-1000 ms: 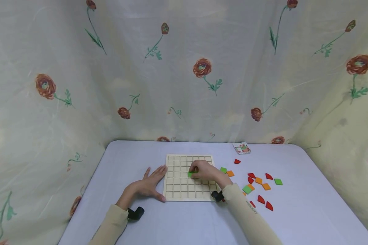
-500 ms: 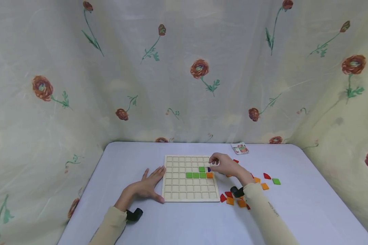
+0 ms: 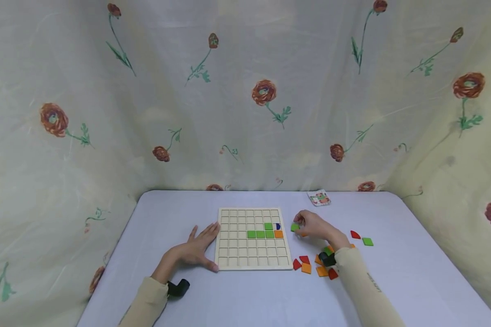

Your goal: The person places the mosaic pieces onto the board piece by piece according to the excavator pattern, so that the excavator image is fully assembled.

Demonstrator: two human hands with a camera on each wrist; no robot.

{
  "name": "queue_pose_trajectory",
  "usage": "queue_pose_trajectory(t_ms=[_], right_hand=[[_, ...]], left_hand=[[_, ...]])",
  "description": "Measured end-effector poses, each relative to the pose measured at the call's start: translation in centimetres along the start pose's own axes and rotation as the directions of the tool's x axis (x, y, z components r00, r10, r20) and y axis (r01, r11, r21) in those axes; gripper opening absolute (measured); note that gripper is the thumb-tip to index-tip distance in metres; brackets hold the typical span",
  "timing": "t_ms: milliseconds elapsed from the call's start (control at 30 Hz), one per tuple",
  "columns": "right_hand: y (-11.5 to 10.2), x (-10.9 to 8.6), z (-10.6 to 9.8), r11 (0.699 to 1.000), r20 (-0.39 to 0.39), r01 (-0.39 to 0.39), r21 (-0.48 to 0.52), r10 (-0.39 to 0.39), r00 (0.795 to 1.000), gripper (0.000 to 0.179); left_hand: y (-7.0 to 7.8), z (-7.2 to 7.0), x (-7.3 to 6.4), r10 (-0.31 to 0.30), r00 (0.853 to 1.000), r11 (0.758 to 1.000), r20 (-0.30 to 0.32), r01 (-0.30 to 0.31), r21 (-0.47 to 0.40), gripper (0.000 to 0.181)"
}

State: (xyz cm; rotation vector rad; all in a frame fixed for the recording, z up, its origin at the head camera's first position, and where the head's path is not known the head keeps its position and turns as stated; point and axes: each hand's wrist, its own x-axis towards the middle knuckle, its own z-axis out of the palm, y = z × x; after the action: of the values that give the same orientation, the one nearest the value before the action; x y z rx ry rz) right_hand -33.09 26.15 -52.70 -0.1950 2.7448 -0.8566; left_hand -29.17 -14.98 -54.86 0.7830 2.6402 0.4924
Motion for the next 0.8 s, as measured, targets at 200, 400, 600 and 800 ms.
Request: queue_pose_trajectory(t_ms=[200,400,600,800], right_hand=[[0.1,0.3,0.5,1.000,0.015,0.012,-0.004,-0.012,1.000,0.027],[-0.5,0.2,0.3,0.999,-0.014,0.038,0.025,-0.037,0.999,0.025],[-1.8,0.6,0.4,0.988,-0.074,0.152,-0.008,-0.152,0.986,0.023],[-4.0,1.2,1.6,0.970,-0.102,0.241,0.016,-0.238,0.966,0.018]], left_hand=[[-0.2,0.2,0.0,0.002,1.000,1.000,0.002,-0.002,-0.004,0.133],[-0.3,0.2,0.1,0.004,1.000,1.000,-0.003,-0.004,0.005,0.132],[-0.2,0.1,0.0,0.003,1.000,1.000,-0.003,-0.002,0.012,0.132],[-0.2,0.1,0.0,0.005,1.000,1.000,-0.006,-0.005,0.010,0.132]])
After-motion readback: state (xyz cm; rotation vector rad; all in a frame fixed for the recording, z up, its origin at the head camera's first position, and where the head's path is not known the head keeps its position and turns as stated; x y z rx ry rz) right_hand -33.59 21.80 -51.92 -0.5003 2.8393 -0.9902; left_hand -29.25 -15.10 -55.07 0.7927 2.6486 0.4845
